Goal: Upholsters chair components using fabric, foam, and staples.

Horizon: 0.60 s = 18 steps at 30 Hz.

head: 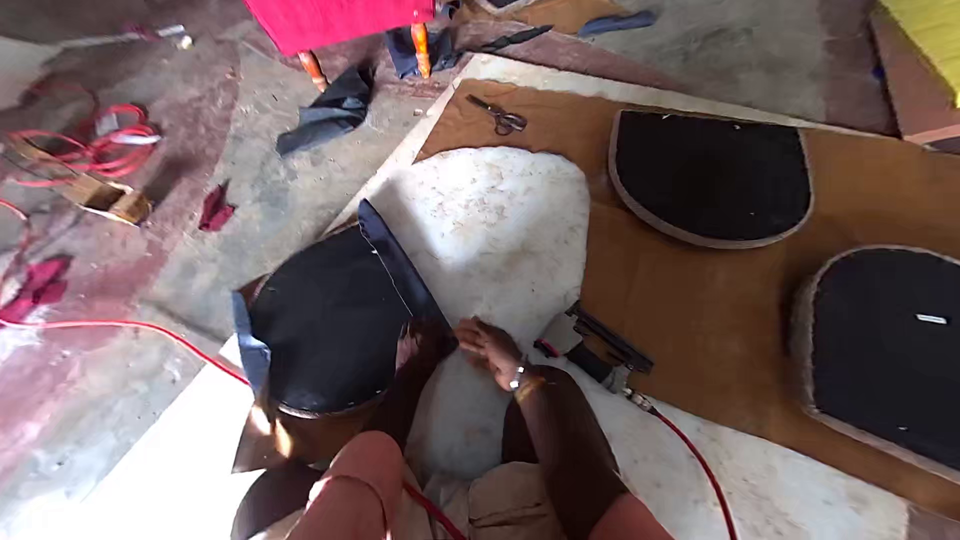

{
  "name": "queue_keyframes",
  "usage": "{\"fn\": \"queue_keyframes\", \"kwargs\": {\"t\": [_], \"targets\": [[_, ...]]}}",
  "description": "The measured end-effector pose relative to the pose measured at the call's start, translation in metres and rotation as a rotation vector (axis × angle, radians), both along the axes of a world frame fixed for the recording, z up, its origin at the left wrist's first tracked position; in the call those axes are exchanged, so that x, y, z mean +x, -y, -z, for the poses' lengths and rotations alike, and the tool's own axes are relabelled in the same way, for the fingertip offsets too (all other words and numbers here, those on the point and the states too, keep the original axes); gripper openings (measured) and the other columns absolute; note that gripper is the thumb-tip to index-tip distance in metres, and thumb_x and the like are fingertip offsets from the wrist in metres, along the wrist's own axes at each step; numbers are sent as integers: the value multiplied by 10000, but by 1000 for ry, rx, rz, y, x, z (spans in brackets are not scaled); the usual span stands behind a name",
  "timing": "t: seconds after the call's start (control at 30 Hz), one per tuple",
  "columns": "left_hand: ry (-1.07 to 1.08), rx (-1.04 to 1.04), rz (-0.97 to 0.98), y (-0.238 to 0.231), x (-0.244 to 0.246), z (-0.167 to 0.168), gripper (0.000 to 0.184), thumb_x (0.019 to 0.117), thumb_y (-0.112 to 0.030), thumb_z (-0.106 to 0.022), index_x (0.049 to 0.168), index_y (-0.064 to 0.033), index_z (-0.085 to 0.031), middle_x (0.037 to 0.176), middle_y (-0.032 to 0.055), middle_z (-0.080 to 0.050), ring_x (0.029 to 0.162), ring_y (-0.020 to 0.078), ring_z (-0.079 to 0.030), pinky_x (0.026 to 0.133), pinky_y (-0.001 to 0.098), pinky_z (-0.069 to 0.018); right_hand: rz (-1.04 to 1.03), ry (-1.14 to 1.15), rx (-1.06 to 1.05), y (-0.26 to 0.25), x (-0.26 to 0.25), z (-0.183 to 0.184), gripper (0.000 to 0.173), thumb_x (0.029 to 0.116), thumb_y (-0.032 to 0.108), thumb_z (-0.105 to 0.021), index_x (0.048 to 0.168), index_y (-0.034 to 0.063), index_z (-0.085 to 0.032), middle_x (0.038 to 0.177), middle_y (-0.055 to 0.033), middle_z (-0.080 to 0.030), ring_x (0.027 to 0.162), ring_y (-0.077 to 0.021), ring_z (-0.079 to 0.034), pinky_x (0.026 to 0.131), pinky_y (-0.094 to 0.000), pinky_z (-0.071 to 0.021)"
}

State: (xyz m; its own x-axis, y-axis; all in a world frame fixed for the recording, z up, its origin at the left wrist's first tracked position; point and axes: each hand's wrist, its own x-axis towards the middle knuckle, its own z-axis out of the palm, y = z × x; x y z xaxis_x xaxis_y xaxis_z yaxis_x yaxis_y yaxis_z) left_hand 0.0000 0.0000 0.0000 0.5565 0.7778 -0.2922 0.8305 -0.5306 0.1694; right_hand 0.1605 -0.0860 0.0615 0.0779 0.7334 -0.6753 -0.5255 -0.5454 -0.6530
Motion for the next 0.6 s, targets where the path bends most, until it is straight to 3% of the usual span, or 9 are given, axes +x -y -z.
{"fn": "queue_keyframes", "kwargs": {"t": [0.1,0.2,0.27,0.33,0.37,0.4,0.47,0.53,0.6], "targets": [[-13,-9,21,-6,4,9,434,1042,-550,-477,1123,-227,-755,1285,35,-671,1234,305,-596,1059,533,-471,-83,595,107,39,76,-10,409,1090,325,-490,1431,114,-567,1289,-99,-692,1131,-249,-694,950,-466,-581],[-4,-4,19,-10,-3,5,477,1025,-606,-477,1163,-234,-742,1299,64,-650,1249,303,-583,1059,521,-469,-471,1235,-143,97,148,13,542,1043,469,-539,1412,74,-583,1360,-172,-636,1267,-340,-608,1072,-574,-481],[23,-9,-62,-14,-5,1,556,972,-677,-521,1291,-248,-671,1419,66,-587,1353,326,-503,1113,563,-395,-612,1440,-211,138,167,51,637,952,559,-626,1407,113,-619,1411,-183,-605,1344,-392,-540,1132,-603,-415],[112,115,-139,-16,-12,16,723,886,-792,-530,1435,-322,-571,1590,43,-444,1516,344,-309,1218,641,-192,-605,1592,-154,164,165,81,755,858,555,-741,1386,32,-611,1368,-251,-617,1316,-472,-538,1134,-638,-386],[128,151,-149,-17,-15,24,768,868,-835,-491,1475,-366,-528,1648,30,-365,1566,331,-210,1243,652,-88,-630,1638,-139,166,162,84,757,860,514,-761,1413,27,-588,1361,-258,-622,1297,-482,-554,1116,-654,-394],[125,152,-152,-18,-16,27,778,864,-857,-458,1494,-403,-502,1679,10,-309,1587,306,-157,1249,651,-38,-704,1634,-182,159,159,79,751,887,474,-747,1464,41,-542,1383,-252,-610,1303,-472,-555,1111,-662,-388],[108,118,-151,-21,-18,26,728,884,-848,-431,1494,-456,-485,1702,-25,-256,1596,275,-124,1251,641,-19,-879,1508,-363,128,158,59,738,922,408,-697,1531,63,-463,1465,-221,-560,1356,-424,-527,1127,-651,-371],[106,115,-145,-21,-18,26,654,921,-812,-403,1482,-487,-485,1700,-46,-259,1592,262,-143,1254,632,-30,-870,1400,-429,97,163,35,690,929,492,-658,1464,77,-525,1361,-194,-635,1262,-380,-611,1051,-621,-470],[146,134,-140,-26,-17,30,600,951,-772,-395,1474,-497,-497,1696,-48,-276,1586,259,-168,1250,629,-40,-748,1288,-379,70,159,-9,553,968,420,-646,1380,58,-579,1186,-196,-699,1098,-355,-685,953,-581,-530]]}}
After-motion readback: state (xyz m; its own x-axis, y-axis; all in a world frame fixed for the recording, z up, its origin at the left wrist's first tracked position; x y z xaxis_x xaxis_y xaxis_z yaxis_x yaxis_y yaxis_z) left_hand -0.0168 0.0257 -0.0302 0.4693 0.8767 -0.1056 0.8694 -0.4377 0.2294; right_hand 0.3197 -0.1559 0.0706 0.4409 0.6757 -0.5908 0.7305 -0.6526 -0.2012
